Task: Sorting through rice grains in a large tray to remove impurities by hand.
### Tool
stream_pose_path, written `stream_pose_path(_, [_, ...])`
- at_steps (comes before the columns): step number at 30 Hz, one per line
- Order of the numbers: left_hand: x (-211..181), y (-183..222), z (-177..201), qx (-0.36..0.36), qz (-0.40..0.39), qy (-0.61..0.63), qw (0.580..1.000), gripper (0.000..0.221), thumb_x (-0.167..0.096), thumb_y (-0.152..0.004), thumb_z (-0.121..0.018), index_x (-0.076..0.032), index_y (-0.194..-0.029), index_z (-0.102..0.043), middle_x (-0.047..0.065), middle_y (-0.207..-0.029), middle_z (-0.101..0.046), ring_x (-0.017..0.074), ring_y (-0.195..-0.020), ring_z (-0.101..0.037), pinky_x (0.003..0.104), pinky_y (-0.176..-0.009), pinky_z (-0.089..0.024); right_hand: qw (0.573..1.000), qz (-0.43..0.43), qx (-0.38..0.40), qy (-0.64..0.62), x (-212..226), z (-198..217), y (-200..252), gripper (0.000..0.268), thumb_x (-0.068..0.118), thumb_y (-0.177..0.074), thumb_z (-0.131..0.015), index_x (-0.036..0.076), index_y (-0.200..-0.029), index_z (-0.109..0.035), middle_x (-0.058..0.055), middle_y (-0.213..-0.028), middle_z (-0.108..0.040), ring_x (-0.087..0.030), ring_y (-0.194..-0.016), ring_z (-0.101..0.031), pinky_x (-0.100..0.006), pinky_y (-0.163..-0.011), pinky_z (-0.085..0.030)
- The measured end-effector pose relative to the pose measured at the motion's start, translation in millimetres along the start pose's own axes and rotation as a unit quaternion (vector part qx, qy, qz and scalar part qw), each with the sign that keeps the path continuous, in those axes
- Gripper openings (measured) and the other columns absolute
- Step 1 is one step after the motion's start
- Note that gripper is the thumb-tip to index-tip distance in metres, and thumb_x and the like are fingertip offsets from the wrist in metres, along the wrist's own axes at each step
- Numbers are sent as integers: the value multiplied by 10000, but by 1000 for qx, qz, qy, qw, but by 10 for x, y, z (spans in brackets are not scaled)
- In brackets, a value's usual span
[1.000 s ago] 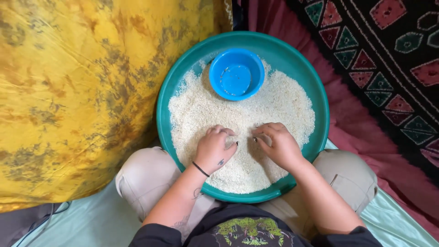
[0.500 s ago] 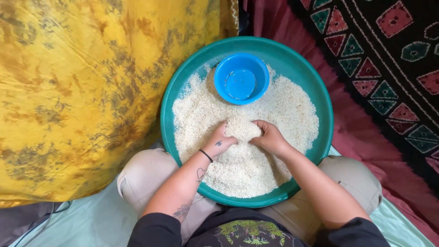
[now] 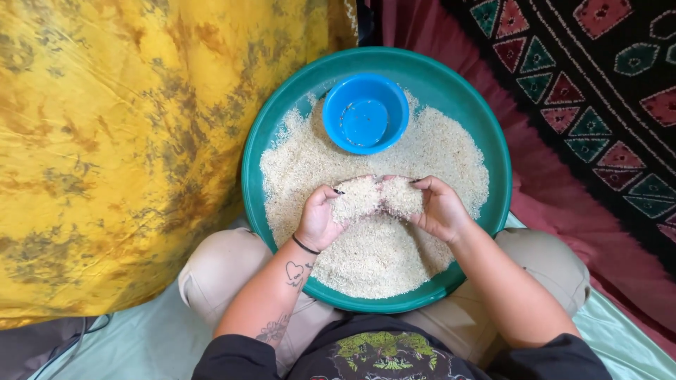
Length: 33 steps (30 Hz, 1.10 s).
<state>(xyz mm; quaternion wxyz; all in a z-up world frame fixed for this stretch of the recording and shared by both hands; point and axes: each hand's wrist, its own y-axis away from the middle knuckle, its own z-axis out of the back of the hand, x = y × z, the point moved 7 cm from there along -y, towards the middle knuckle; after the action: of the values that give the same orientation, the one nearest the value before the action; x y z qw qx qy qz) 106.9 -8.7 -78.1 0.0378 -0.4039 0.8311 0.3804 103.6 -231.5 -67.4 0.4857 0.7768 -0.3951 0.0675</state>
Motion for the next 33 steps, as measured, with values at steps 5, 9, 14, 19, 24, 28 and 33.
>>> stream_pose_path(5, [-129,408,-619,58,-8,55,997,473,-331,-784,-560,-49,-1139,-694,142,-1116,-731,314,-1010,-713,471,-801,-579,993,39,-3,108,192,-163,119,326,244,-948,-517,43,-1148,-678,-155,-1015,-710,-270,-891,-729,-421,-741,-637])
stream_pose_path(9, [-116,362,-625,94,-15,94,991,606,-327,-790,-540,-14,-1294,-663,218,-1289,-671,397,-1203,-639,611,-1004,-510,957,161,9,240,209,-108,97,325,159,-1024,-532,0,-1264,-683,-74,-1102,-748,-160,-979,-729,-366,-889,-598])
stream_pose_path(14, [-51,243,-392,77,-14,97,992,553,-306,-795,-556,-31,-1257,-688,200,-1264,-690,382,-1176,-662,607,-1005,-519,855,280,-12,435,412,-596,637,275,46,-990,-558,47,-1201,-735,-93,-1014,-774,-151,-925,-712,-329,-899,-578])
stream_pose_path(19, [0,284,-483,91,-11,96,991,566,-310,-806,-549,-20,-1275,-679,205,-1298,-673,377,-1188,-656,599,-1002,-528,662,462,-11,590,424,-859,808,209,153,-817,-832,235,-1010,-822,9,-992,-730,-179,-893,-640,-315,-823,-546])
stream_pose_path(24, [171,127,-347,136,27,91,986,590,-350,-823,-516,-38,-1300,-667,199,-1258,-694,362,-1111,-695,533,-921,-604,603,562,49,564,263,-1082,845,279,229,-781,-890,200,-1051,-822,-47,-1006,-648,-254,-972,-591,-402,-898,-510])
stream_pose_path(28, [107,212,-461,149,26,100,983,622,-375,-822,-503,-37,-1322,-654,197,-1256,-690,341,-1078,-697,508,-886,-617,585,590,46,555,274,-1038,794,236,188,-789,-892,187,-1016,-828,-28,-939,-668,-221,-906,-613,-378,-860,-534])
stream_pose_path(33, [81,312,-564,160,31,105,981,643,-330,-821,-506,29,-1340,-627,236,-1318,-654,388,-1171,-661,565,-988,-546,689,518,15,507,334,-905,711,104,105,-860,-835,150,-954,-827,-26,-799,-729,-156,-764,-689,-312,-754,-566])
